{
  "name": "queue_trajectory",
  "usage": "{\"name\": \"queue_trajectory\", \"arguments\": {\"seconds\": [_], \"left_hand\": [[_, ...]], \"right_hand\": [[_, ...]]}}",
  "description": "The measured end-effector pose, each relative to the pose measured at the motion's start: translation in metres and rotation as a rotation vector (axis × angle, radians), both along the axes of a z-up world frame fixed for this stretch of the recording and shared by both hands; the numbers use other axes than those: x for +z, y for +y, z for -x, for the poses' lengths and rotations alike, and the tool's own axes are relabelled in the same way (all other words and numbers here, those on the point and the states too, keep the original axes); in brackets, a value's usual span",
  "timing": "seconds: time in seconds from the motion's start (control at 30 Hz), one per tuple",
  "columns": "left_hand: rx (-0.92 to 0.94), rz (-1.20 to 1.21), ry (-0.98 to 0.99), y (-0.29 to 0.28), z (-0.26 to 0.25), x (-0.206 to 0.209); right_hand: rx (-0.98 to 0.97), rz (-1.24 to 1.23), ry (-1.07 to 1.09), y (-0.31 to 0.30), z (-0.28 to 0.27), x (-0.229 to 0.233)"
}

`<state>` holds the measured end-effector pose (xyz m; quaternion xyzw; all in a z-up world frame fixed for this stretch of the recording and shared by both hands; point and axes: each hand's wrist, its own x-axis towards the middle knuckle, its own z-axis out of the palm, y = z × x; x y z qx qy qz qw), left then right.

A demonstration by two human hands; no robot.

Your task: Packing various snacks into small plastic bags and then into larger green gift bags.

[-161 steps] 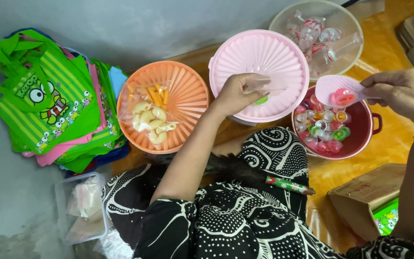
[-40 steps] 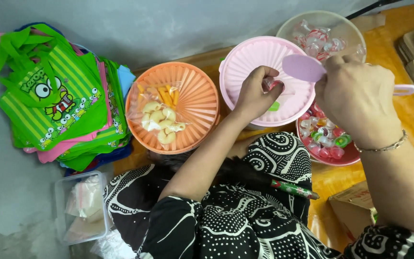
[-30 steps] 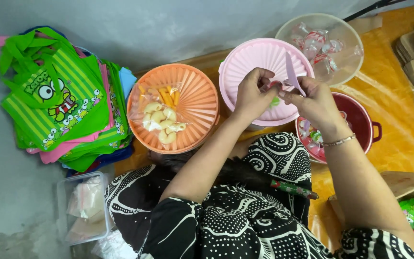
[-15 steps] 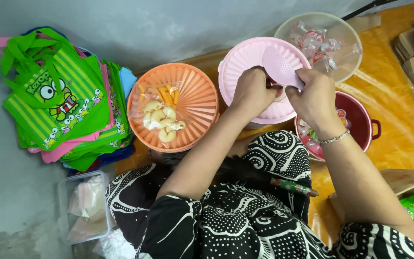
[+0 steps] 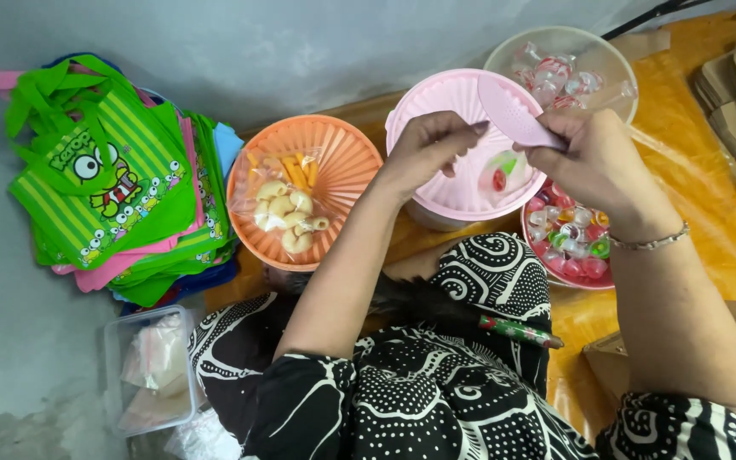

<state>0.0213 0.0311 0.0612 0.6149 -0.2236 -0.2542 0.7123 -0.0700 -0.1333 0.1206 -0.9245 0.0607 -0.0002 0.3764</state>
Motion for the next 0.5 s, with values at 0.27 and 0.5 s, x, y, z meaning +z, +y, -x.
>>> {"name": "queue_trajectory", "arguments": {"seconds": [0.27,0.5], "left_hand": [[-0.522,0.52,0.672,0.01,0.029,-0.066],[-0.499,0.889,0.725,0.011,0.054,-0.082]], "right_hand": [[0.235,-0.367,-0.091,0.02,0.022,0.04],[0.074,-0.473,-0.063,0.004,0.032,0.017]]}}
